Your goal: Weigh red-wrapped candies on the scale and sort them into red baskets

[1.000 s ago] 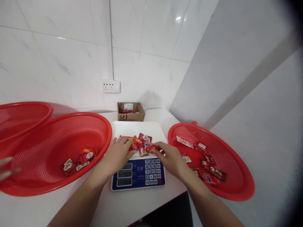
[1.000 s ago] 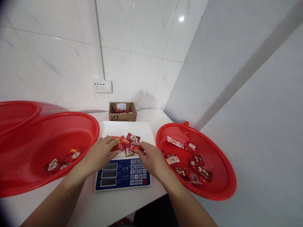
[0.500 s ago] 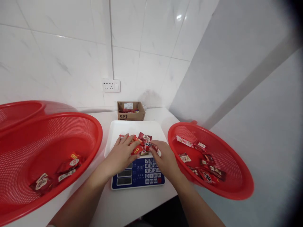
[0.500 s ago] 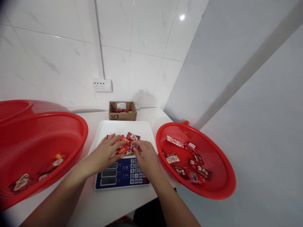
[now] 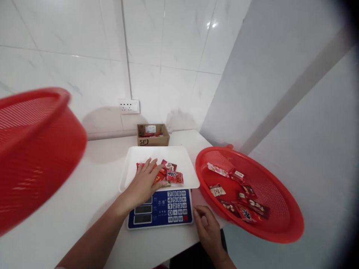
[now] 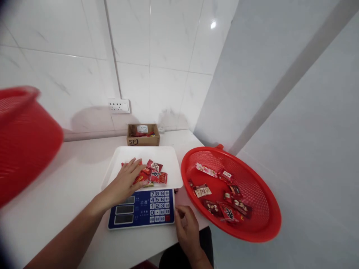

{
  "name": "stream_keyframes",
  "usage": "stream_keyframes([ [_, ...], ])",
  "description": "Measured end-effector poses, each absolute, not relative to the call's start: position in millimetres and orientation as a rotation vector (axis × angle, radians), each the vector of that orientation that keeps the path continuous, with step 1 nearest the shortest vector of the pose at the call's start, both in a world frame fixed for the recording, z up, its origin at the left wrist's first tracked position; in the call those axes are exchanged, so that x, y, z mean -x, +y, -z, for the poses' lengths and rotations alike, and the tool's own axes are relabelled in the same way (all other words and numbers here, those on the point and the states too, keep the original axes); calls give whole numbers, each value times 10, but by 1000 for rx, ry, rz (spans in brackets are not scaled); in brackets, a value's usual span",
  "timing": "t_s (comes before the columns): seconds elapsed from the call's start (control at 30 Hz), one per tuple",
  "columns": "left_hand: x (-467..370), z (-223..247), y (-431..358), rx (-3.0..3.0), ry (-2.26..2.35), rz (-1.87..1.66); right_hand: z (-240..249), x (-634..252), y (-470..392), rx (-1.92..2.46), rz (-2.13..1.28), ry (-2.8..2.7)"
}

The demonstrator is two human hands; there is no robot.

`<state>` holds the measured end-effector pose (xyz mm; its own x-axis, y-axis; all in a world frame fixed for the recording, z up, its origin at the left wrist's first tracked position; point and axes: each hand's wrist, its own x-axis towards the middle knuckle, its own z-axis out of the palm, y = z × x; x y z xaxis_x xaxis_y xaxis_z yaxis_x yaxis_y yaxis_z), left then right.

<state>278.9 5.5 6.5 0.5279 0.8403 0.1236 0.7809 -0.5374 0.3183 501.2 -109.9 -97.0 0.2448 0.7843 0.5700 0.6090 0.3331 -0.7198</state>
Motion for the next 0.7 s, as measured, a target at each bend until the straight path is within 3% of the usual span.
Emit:
stream_keyframes([
  [0.17, -2974, -72, 73, -2671, 1175, -269, 1084, -5064, -1034, 1410, -474, -1177],
  [0.53, -2903, -157, 179, -2799, 853, -31, 1196, -5135, -1038, 1426, -623, -1129],
  [0.7, -2408, -208, 382, -2765, 1296, -266, 1192, -5152, -1043, 1407, -599, -1123],
])
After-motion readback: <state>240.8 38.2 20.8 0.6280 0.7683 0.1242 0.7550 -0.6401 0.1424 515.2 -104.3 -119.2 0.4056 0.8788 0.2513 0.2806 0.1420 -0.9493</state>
